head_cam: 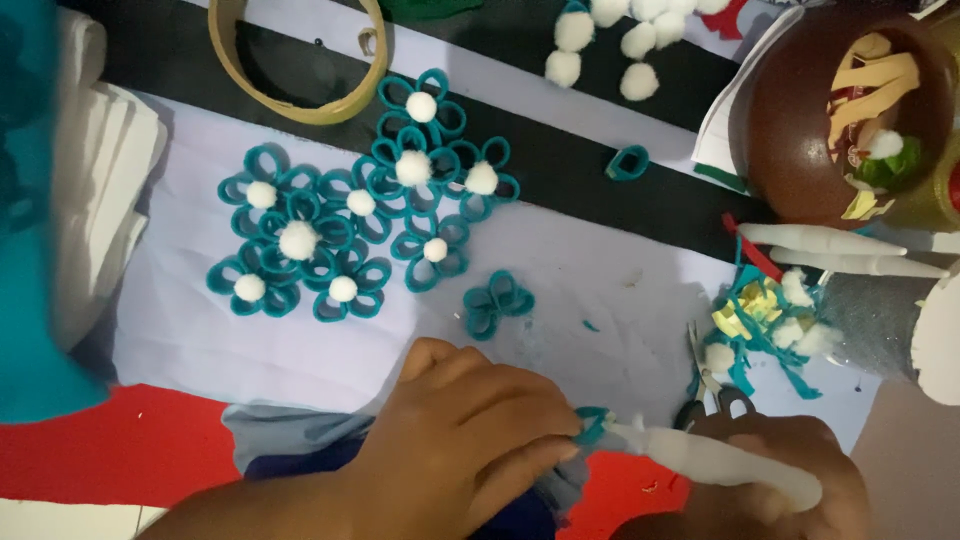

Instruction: Assembling decorative flowers using blue paper loops and white pom-poms with glue.

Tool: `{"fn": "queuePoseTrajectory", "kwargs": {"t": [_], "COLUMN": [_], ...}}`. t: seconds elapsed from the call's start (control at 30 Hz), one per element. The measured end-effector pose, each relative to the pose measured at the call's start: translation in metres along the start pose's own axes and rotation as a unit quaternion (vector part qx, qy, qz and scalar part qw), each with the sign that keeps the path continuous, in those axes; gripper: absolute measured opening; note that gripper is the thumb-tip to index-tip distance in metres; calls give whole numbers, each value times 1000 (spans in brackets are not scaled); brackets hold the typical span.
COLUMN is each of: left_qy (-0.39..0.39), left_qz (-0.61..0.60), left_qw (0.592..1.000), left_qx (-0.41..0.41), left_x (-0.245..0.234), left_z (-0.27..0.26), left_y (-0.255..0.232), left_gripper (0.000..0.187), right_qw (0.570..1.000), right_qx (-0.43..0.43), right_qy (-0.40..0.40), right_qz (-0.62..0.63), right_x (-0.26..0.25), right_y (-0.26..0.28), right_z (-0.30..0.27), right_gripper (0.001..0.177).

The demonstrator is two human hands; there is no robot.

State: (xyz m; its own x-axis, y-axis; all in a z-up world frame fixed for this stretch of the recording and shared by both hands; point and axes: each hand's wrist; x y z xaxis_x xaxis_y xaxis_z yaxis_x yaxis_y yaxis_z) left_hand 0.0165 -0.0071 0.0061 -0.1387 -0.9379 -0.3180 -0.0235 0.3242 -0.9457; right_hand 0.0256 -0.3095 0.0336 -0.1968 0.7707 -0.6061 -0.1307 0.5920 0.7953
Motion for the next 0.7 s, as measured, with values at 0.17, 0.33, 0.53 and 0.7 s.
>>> {"fn": "queuePoseTrajectory", "kwargs": {"t": [0.17, 0.33, 0.53, 0.7], "left_qy": [-5, -3, 5, 6], "left_qz": [-6, -1, 0, 0], "left_qw": [1000, 1000, 1000, 1000], "left_qx": [0, -1, 0, -2], "left_x": [1, 0, -1, -2], "left_z": [-1, -1, -2, -2], "left_y": [1, 0, 2, 0], "left_gripper": [12, 12, 13, 13], "right_qw": [993, 950, 981, 978], "right_qx": [-59, 67, -90, -95], "right_qy": [39, 182, 116, 70], "right_qz": [-95, -243, -128, -172], "right_x": [12, 1, -10, 5], "right_y": [20, 8, 0, 17], "right_z": [-1, 21, 0, -3], "right_gripper": [29, 44, 44, 38]}}
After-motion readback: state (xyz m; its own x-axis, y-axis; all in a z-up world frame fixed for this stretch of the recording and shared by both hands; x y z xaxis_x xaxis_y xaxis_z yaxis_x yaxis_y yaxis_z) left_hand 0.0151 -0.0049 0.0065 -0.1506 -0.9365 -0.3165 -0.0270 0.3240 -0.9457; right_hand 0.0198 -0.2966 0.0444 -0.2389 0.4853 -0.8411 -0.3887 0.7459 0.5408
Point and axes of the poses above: each hand's wrist, its own z-axis towards the middle knuckle, its own x-axis out of the palm, y = z × x, and after that the axes turned 12 degrees about -x, right-handed
